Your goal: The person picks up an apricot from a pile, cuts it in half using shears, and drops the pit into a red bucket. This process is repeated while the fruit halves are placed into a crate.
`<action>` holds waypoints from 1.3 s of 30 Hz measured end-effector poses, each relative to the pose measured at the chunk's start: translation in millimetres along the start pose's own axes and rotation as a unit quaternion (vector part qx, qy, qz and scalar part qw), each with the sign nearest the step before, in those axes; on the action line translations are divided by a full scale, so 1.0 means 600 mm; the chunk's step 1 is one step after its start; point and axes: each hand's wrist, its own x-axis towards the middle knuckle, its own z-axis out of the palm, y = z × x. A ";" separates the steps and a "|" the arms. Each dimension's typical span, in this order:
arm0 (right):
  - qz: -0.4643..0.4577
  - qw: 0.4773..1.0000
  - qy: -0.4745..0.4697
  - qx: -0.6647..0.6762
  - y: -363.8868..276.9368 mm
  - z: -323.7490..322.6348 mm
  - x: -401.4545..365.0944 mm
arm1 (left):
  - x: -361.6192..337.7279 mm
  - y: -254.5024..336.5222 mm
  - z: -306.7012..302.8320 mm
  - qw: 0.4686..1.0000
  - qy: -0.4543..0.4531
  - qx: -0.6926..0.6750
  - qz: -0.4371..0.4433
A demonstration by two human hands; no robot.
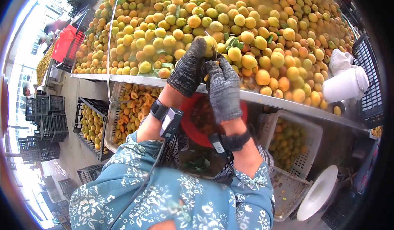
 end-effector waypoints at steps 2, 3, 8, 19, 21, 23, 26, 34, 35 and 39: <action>0.028 0.998 -0.011 0.046 0.003 -0.007 0.002 | -0.003 0.010 -0.001 0.998 -0.015 -0.055 -0.016; 0.021 1.000 -0.015 -0.005 0.002 -0.011 0.000 | -0.005 0.018 0.003 0.996 -0.002 0.061 0.062; -0.064 0.981 0.000 -0.183 -0.012 -0.007 -0.014 | -0.018 0.042 0.008 0.997 -0.030 0.049 0.052; -0.176 0.941 -0.010 -0.288 0.036 -0.013 -0.009 | 0.002 -0.008 -0.043 0.705 0.063 0.553 0.439; -0.096 0.973 -0.004 -0.211 0.017 -0.004 -0.012 | 0.005 -0.014 -0.041 0.893 0.058 0.328 0.303; -0.013 0.991 0.004 -0.131 0.010 0.008 -0.013 | 0.004 -0.016 -0.022 0.988 0.045 0.069 0.133; -0.015 0.997 0.049 0.051 0.013 0.016 -0.005 | -0.029 0.004 0.043 0.990 0.103 -0.082 -0.049; -0.022 1.000 -0.012 -0.009 0.001 -0.011 -0.002 | -0.003 0.000 -0.004 0.946 -0.065 0.211 0.238; -0.031 0.999 -0.007 -0.038 -0.002 -0.009 -0.006 | -0.016 0.022 0.014 0.981 -0.049 0.133 0.130; -0.161 0.972 0.015 -0.169 0.019 -0.007 -0.005 | -0.018 -0.001 -0.013 0.893 -0.064 0.341 0.286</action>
